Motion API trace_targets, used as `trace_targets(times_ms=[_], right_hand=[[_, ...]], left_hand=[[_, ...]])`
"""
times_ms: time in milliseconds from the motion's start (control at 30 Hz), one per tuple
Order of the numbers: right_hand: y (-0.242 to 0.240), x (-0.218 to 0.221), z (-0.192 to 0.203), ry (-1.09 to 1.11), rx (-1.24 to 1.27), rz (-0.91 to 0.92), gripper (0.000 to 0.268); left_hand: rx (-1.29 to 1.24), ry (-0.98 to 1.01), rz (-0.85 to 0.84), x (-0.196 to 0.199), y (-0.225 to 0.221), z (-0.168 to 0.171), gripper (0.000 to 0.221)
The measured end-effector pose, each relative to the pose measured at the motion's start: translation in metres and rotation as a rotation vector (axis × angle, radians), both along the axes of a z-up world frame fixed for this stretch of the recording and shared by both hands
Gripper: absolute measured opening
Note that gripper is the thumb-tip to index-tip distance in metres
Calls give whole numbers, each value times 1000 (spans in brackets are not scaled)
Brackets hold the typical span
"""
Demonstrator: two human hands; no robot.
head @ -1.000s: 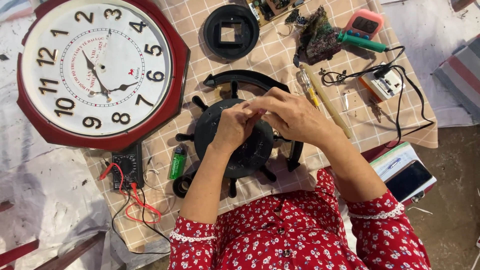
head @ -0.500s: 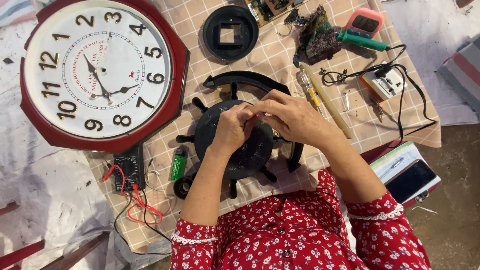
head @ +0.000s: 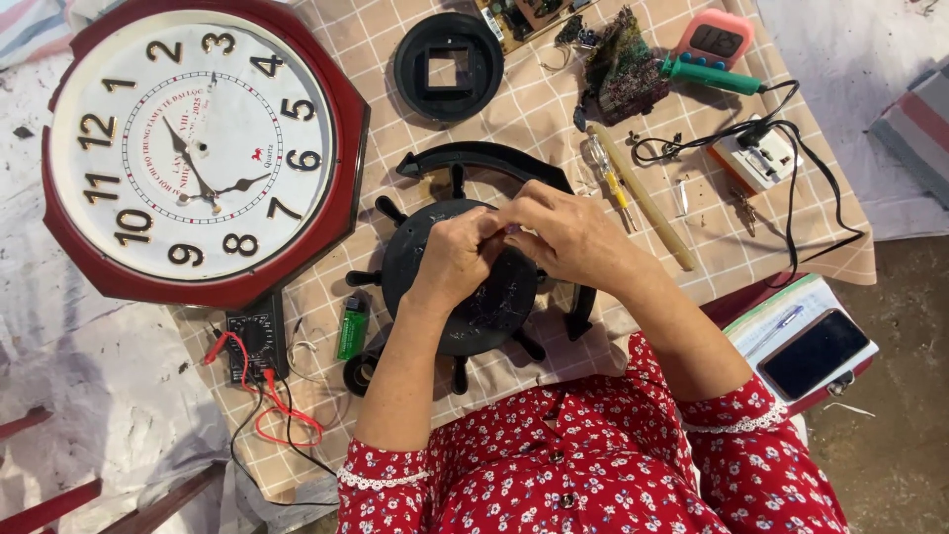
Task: Disassembling a nautical-themed clock and inspecting electronic circuit boards using a screwdriver and multimeter.
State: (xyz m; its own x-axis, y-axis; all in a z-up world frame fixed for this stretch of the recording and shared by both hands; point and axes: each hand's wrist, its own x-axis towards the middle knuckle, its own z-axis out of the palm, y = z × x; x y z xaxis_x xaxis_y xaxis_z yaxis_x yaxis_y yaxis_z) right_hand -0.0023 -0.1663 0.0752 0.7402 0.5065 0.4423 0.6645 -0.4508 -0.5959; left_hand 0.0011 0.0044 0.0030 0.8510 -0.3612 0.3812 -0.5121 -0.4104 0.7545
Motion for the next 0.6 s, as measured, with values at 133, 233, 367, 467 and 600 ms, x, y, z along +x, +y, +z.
trace_targets(times_ms=[133, 233, 367, 467, 600], right_hand=[[-18, 0, -46, -22, 56, -121, 8], [-41, -14, -49, 120, 416, -160, 11], [-68, -38, -61, 199, 642, -224, 15], [-83, -54, -87, 272, 688, -209, 16], [-87, -74, -111, 457, 536, -313, 7]], left_hand=[[-38, -9, -20, -4, -1, 25, 10], [168, -70, 15, -3, 7, -4, 14], [352, -219, 48, -3, 1, -16, 21], [453, -258, 13, 0, -6, -14, 26], [507, -206, -57, 9, -6, -21, 24]])
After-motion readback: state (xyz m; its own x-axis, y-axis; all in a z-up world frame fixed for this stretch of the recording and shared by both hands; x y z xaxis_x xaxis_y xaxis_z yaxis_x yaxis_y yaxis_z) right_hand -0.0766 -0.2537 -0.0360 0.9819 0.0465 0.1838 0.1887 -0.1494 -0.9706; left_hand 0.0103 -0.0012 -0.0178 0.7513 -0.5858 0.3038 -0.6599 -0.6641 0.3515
